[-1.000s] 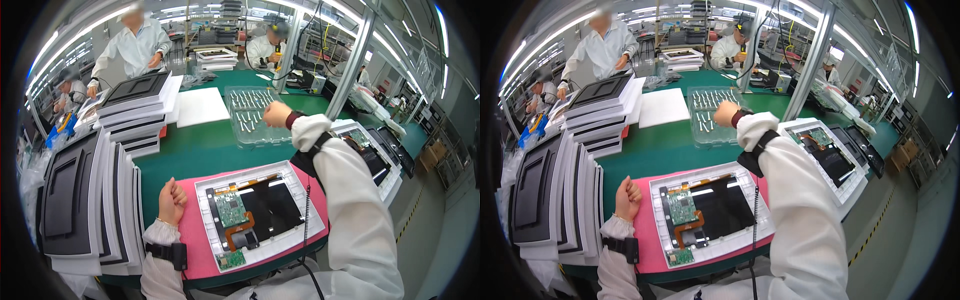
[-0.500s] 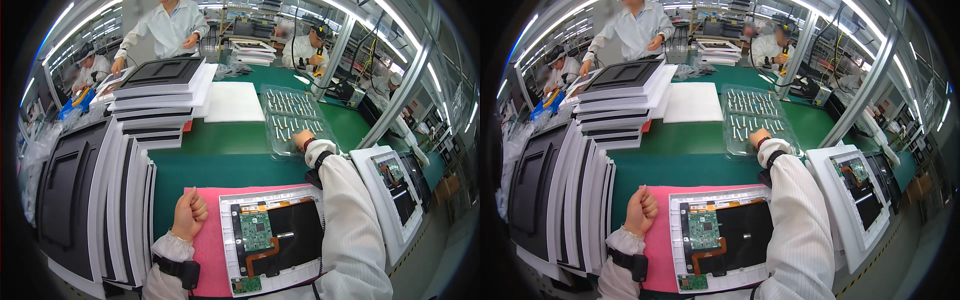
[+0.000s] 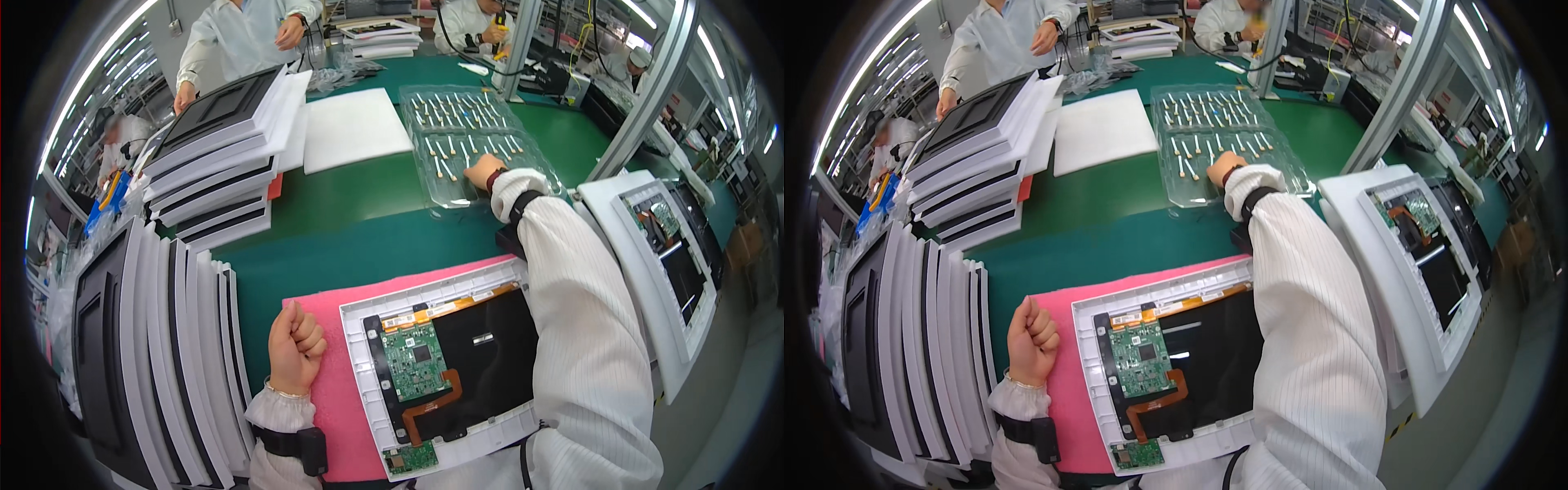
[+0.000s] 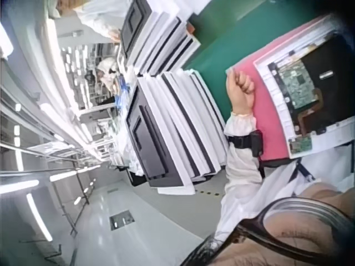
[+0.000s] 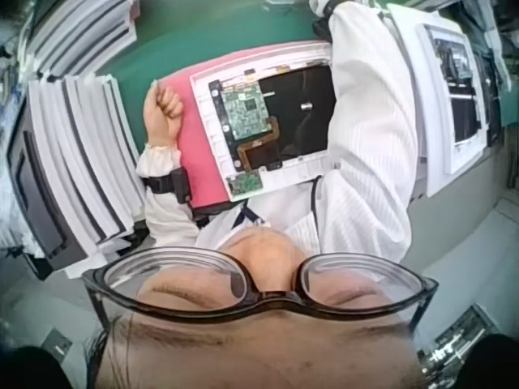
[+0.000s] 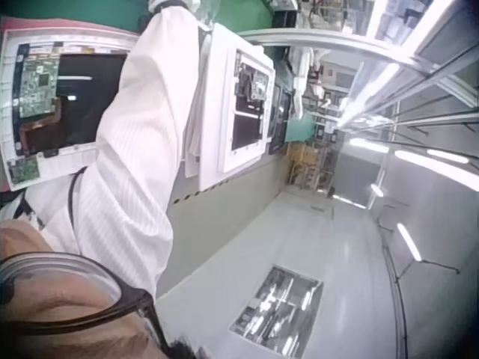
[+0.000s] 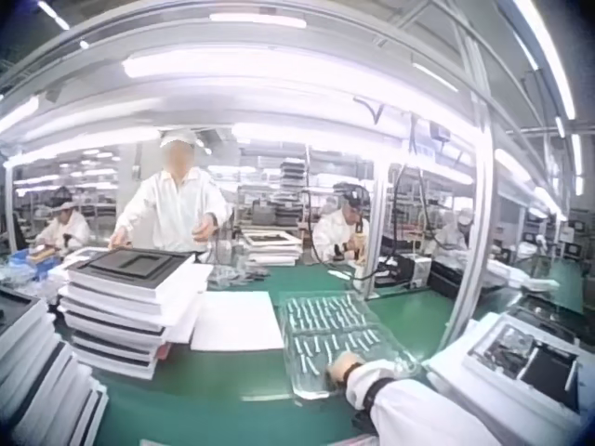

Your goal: The person assembles an electronic device, likely a monitor, by connecting a ribbon cable to the circuit board and attaching a black backplate. They handle the components by hand, aligning the backplate and securing it to the main unit on a pink anti-static mat.

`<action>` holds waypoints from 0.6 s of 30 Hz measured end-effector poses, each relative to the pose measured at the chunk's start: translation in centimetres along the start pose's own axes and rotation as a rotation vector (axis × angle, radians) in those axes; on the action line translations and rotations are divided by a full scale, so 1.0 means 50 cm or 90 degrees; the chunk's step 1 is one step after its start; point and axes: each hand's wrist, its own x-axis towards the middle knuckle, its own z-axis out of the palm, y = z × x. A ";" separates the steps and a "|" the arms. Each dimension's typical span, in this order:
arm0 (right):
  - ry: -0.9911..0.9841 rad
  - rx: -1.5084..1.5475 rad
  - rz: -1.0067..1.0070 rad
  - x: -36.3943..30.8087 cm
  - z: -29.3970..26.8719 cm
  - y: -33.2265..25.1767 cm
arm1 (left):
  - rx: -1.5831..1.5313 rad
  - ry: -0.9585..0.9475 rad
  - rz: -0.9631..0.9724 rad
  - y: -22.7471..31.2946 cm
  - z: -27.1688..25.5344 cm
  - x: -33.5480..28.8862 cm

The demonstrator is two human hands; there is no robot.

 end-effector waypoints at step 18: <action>-0.161 0.479 -0.011 -0.085 -0.092 -0.026 | 0.004 -0.028 0.008 -0.005 0.001 -0.002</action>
